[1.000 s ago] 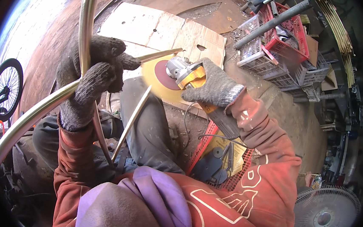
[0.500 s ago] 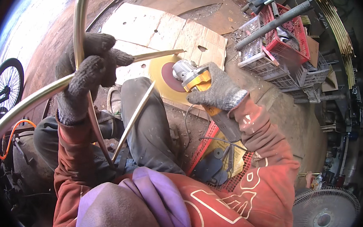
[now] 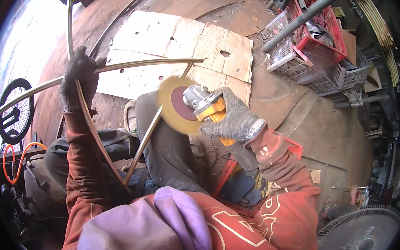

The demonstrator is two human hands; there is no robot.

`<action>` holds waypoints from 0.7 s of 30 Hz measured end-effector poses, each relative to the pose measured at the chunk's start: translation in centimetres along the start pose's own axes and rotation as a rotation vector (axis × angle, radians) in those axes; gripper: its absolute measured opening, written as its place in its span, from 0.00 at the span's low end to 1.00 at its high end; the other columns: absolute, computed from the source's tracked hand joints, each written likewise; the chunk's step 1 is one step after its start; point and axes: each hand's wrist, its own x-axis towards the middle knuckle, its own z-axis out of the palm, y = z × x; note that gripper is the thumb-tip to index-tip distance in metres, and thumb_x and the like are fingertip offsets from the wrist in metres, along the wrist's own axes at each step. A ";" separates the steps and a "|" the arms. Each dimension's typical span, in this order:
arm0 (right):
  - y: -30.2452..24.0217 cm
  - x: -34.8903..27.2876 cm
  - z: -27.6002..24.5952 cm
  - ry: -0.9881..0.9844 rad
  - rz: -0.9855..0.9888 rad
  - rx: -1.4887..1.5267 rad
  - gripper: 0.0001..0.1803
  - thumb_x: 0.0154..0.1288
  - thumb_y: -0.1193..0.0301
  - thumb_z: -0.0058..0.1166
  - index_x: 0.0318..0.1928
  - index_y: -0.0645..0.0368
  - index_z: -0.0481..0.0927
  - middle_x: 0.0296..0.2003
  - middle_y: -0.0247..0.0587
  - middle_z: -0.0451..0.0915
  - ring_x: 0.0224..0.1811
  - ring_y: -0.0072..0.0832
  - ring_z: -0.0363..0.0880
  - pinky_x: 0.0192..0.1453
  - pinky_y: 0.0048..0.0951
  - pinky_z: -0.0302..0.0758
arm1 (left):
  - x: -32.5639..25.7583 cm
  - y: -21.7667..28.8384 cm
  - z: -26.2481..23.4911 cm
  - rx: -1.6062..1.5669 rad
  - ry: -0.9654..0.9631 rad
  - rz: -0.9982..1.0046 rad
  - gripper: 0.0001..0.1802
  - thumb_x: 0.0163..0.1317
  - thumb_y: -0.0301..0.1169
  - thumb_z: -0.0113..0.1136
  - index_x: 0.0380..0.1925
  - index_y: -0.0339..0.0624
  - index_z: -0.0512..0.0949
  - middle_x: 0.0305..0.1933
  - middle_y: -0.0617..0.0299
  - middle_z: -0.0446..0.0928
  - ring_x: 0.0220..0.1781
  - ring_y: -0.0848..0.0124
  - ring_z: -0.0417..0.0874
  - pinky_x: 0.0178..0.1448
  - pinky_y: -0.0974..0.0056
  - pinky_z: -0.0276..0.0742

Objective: The person uses an angle grinder to polish or grind a triangular metal frame. They hold the frame by hand and move the spinning disc along the metal joints while sitting on the floor.

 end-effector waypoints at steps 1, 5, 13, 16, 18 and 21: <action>0.3 0.3 -0.2 0.005 0.005 0.005 0.46 0.48 0.59 0.83 0.61 0.59 0.67 0.54 0.47 0.78 0.57 0.32 0.78 0.63 0.38 0.77 | 0.1 0.0 -0.3 -0.011 0.005 -0.004 0.25 0.75 0.34 0.56 0.66 0.30 0.69 0.30 0.71 0.66 0.35 0.73 0.73 0.75 0.43 0.67; 1.2 1.5 -1.1 0.051 0.058 0.022 0.48 0.45 0.57 0.84 0.61 0.61 0.67 0.53 0.47 0.78 0.56 0.33 0.78 0.61 0.37 0.78 | 0.7 -0.6 -1.8 -0.108 -0.042 0.000 0.25 0.76 0.36 0.56 0.66 0.31 0.69 0.29 0.72 0.65 0.35 0.74 0.74 0.76 0.41 0.64; 2.8 3.3 -2.3 0.143 0.158 -0.137 0.51 0.42 0.53 0.84 0.61 0.62 0.68 0.53 0.49 0.79 0.56 0.35 0.79 0.62 0.38 0.78 | 1.1 -1.3 -2.9 -0.106 -0.053 0.000 0.26 0.76 0.37 0.58 0.66 0.30 0.70 0.30 0.71 0.66 0.35 0.74 0.74 0.77 0.39 0.62; 0.8 2.7 -2.2 0.068 0.200 -0.039 0.51 0.43 0.56 0.85 0.62 0.62 0.67 0.55 0.49 0.78 0.58 0.34 0.78 0.63 0.38 0.77 | 1.2 -1.2 -2.8 -0.059 -0.038 0.008 0.26 0.76 0.37 0.58 0.65 0.30 0.70 0.30 0.70 0.66 0.34 0.74 0.75 0.78 0.38 0.62; 1.5 1.4 -1.2 0.038 0.151 0.019 0.50 0.44 0.58 0.85 0.63 0.61 0.67 0.55 0.48 0.78 0.58 0.33 0.78 0.64 0.38 0.77 | 1.4 -1.5 -3.1 -0.042 -0.017 0.008 0.26 0.76 0.37 0.58 0.66 0.30 0.70 0.30 0.70 0.66 0.34 0.74 0.75 0.78 0.39 0.62; 1.6 0.2 0.2 0.027 0.081 0.146 0.49 0.45 0.60 0.84 0.62 0.61 0.67 0.55 0.47 0.78 0.58 0.32 0.78 0.64 0.38 0.77 | 1.4 -1.6 -2.8 -0.099 -0.040 0.006 0.26 0.76 0.37 0.58 0.66 0.30 0.70 0.30 0.70 0.67 0.34 0.74 0.75 0.78 0.39 0.63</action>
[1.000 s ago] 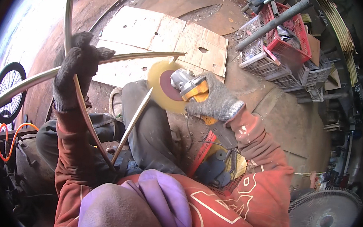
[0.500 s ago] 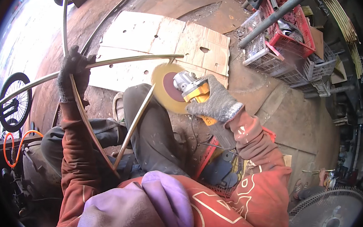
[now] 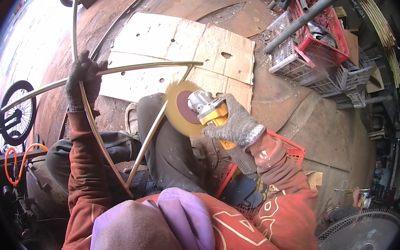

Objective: The person uses an angle grinder to polish or grind a triangular metal frame. They hold the frame by hand and move the spinning disc along the metal joints while sitting on the floor.

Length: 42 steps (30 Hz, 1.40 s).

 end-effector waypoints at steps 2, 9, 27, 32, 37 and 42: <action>-0.1 -0.1 0.2 0.042 0.029 -0.070 0.47 0.46 0.62 0.84 0.62 0.61 0.67 0.54 0.47 0.78 0.57 0.32 0.78 0.63 0.38 0.78 | 0.0 -0.2 0.5 -0.046 -0.007 -0.009 0.24 0.75 0.35 0.57 0.65 0.30 0.71 0.31 0.70 0.68 0.34 0.74 0.75 0.77 0.41 0.65; 3.5 -2.0 0.3 0.240 0.031 0.279 0.41 0.50 0.70 0.80 0.59 0.66 0.67 0.47 0.46 0.81 0.46 0.30 0.83 0.50 0.34 0.84 | 0.0 -0.1 1.3 0.224 0.201 -0.125 0.22 0.79 0.35 0.53 0.62 0.26 0.69 0.39 0.62 0.78 0.45 0.66 0.84 0.63 0.54 0.82; 9.6 -17.3 6.3 0.528 0.113 1.015 0.35 0.59 0.57 0.73 0.62 0.60 0.74 0.41 0.48 0.83 0.32 0.38 0.87 0.33 0.39 0.89 | -0.5 -3.2 4.0 -0.098 0.216 -0.145 0.28 0.71 0.56 0.63 0.49 0.40 0.77 0.33 0.64 0.80 0.43 0.60 0.85 0.50 0.43 0.84; 10.1 -17.6 6.9 0.550 0.138 1.034 0.32 0.61 0.63 0.70 0.62 0.62 0.73 0.42 0.53 0.85 0.33 0.44 0.88 0.36 0.44 0.91 | -0.9 -3.1 6.9 -0.123 0.148 -0.137 0.29 0.72 0.56 0.62 0.49 0.38 0.77 0.33 0.64 0.81 0.40 0.59 0.86 0.48 0.44 0.85; 9.1 -17.0 7.5 0.533 0.140 0.994 0.29 0.62 0.68 0.67 0.61 0.65 0.74 0.43 0.55 0.85 0.37 0.44 0.90 0.40 0.44 0.92 | -1.6 -2.8 8.0 -0.152 0.105 -0.164 0.30 0.73 0.54 0.61 0.50 0.33 0.77 0.34 0.61 0.82 0.43 0.55 0.88 0.47 0.44 0.87; 10.4 -17.7 8.5 0.529 0.278 1.118 0.26 0.63 0.71 0.66 0.60 0.65 0.75 0.43 0.52 0.85 0.39 0.41 0.89 0.42 0.41 0.91 | -2.0 -3.4 7.0 -0.236 -0.033 -0.173 0.36 0.69 0.59 0.62 0.51 0.31 0.78 0.38 0.52 0.84 0.50 0.44 0.87 0.56 0.35 0.82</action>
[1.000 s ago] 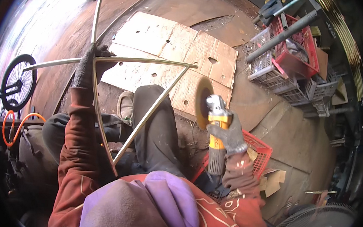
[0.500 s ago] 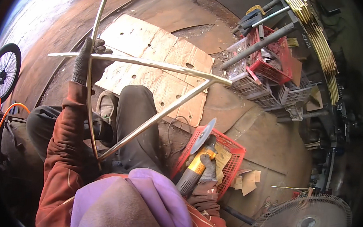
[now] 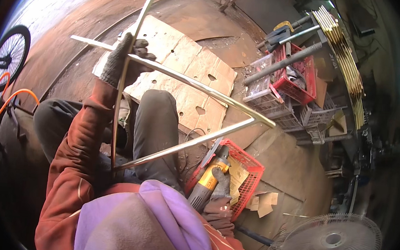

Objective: The person uses an angle grinder to polish or grind a triangular metal frame. They hold the frame by hand and move the spinning disc along the metal joints while sitting on the floor.

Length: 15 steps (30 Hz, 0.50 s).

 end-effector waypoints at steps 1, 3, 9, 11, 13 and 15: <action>-0.1 0.0 0.1 0.011 0.003 0.005 0.26 0.63 0.72 0.66 0.59 0.65 0.75 0.43 0.52 0.85 0.39 0.41 0.89 0.42 0.41 0.91 | 0.1 -0.2 0.0 -0.026 -0.026 -0.022 0.37 0.69 0.61 0.61 0.51 0.30 0.78 0.37 0.52 0.83 0.50 0.44 0.87 0.56 0.35 0.83; -0.4 -0.3 0.4 0.015 -0.019 -0.018 0.25 0.62 0.72 0.67 0.59 0.65 0.76 0.42 0.51 0.85 0.39 0.40 0.89 0.42 0.40 0.90 | 0.1 -0.3 1.2 -0.170 -0.116 -0.115 0.41 0.69 0.65 0.56 0.49 0.28 0.79 0.35 0.52 0.83 0.48 0.43 0.87 0.56 0.35 0.84; -3.9 0.0 4.2 0.012 -0.369 -0.224 0.24 0.61 0.73 0.68 0.57 0.64 0.77 0.42 0.49 0.85 0.39 0.38 0.88 0.42 0.39 0.89 | -1.0 -1.9 3.4 -0.339 -0.024 -0.173 0.46 0.69 0.69 0.52 0.48 0.25 0.79 0.33 0.51 0.83 0.42 0.45 0.87 0.59 0.36 0.81; -6.2 0.7 6.3 0.024 -0.545 -0.315 0.24 0.61 0.73 0.69 0.56 0.64 0.77 0.42 0.48 0.85 0.38 0.37 0.88 0.42 0.38 0.89 | -1.1 -2.5 3.7 -0.337 -0.060 -0.189 0.45 0.69 0.69 0.51 0.48 0.26 0.79 0.36 0.48 0.84 0.41 0.46 0.86 0.59 0.36 0.81; -9.0 1.9 8.7 0.044 -0.724 -0.393 0.24 0.60 0.73 0.69 0.56 0.64 0.78 0.41 0.48 0.85 0.38 0.36 0.88 0.42 0.37 0.89 | -1.4 -2.8 4.0 -0.334 -0.105 -0.219 0.44 0.70 0.68 0.51 0.50 0.28 0.78 0.40 0.46 0.84 0.41 0.48 0.86 0.60 0.36 0.82; -11.1 2.8 10.5 0.059 -0.851 -0.438 0.24 0.60 0.74 0.70 0.55 0.64 0.78 0.41 0.47 0.85 0.38 0.35 0.87 0.42 0.37 0.88 | -1.6 -3.2 4.5 -0.345 0.003 -0.223 0.44 0.70 0.68 0.52 0.51 0.29 0.78 0.41 0.46 0.84 0.41 0.48 0.86 0.59 0.35 0.82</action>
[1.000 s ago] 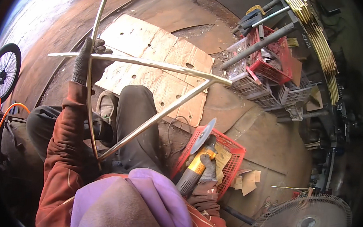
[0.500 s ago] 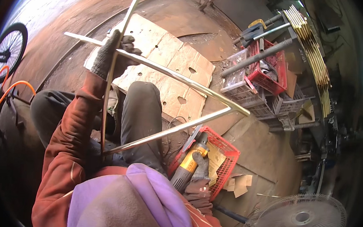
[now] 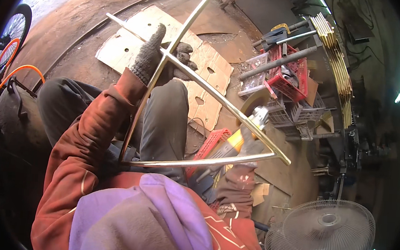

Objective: The person uses an angle grinder to polish or grind a triangular metal frame. They hold the frame by hand and move the spinning disc along the metal joints while sitting on the floor.

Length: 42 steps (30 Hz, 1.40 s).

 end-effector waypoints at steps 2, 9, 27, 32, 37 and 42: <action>-1.5 2.2 0.2 0.033 -0.102 -0.040 0.23 0.59 0.74 0.70 0.55 0.64 0.78 0.41 0.46 0.85 0.38 0.35 0.87 0.42 0.36 0.88 | 0.4 -0.8 0.3 0.009 0.047 0.036 0.43 0.70 0.66 0.54 0.54 0.29 0.76 0.41 0.44 0.84 0.40 0.50 0.86 0.59 0.34 0.83; -3.3 3.5 -0.3 0.097 -0.220 -0.115 0.22 0.58 0.75 0.72 0.52 0.64 0.80 0.40 0.44 0.85 0.38 0.32 0.86 0.42 0.34 0.87 | -1.0 -1.0 -0.6 -0.101 -0.036 -0.022 0.49 0.68 0.70 0.53 0.60 0.27 0.74 0.49 0.38 0.83 0.44 0.47 0.87 0.53 0.34 0.84; -2.9 4.2 -1.2 0.033 -0.207 -0.215 0.23 0.58 0.79 0.72 0.54 0.63 0.79 0.38 0.41 0.84 0.34 0.27 0.85 0.40 0.32 0.86 | -7.9 -2.9 -1.8 0.662 0.183 -0.173 0.20 0.66 0.31 0.60 0.55 0.30 0.78 0.29 0.56 0.81 0.23 0.69 0.83 0.27 0.66 0.81; -2.9 4.5 -0.9 -0.067 -0.185 -0.156 0.25 0.60 0.80 0.70 0.57 0.63 0.77 0.38 0.43 0.83 0.31 0.28 0.85 0.38 0.33 0.86 | -12.8 -5.1 -2.4 0.822 0.366 -0.246 0.22 0.73 0.34 0.60 0.64 0.40 0.76 0.29 0.64 0.80 0.23 0.77 0.80 0.26 0.70 0.77; -2.2 7.7 0.0 -0.078 -0.295 -0.272 0.23 0.58 0.79 0.74 0.53 0.60 0.79 0.40 0.39 0.84 0.37 0.25 0.85 0.43 0.31 0.85 | -12.2 -7.6 -4.5 1.060 0.419 -0.206 0.22 0.74 0.37 0.58 0.64 0.41 0.78 0.26 0.67 0.77 0.18 0.79 0.73 0.22 0.70 0.70; -2.0 9.9 2.6 -0.111 -0.279 -0.173 0.25 0.57 0.78 0.74 0.55 0.61 0.78 0.42 0.40 0.83 0.39 0.26 0.85 0.45 0.31 0.85 | -10.5 -8.8 -6.0 1.143 0.377 -0.044 0.21 0.72 0.34 0.59 0.61 0.35 0.81 0.27 0.68 0.78 0.27 0.81 0.75 0.30 0.71 0.73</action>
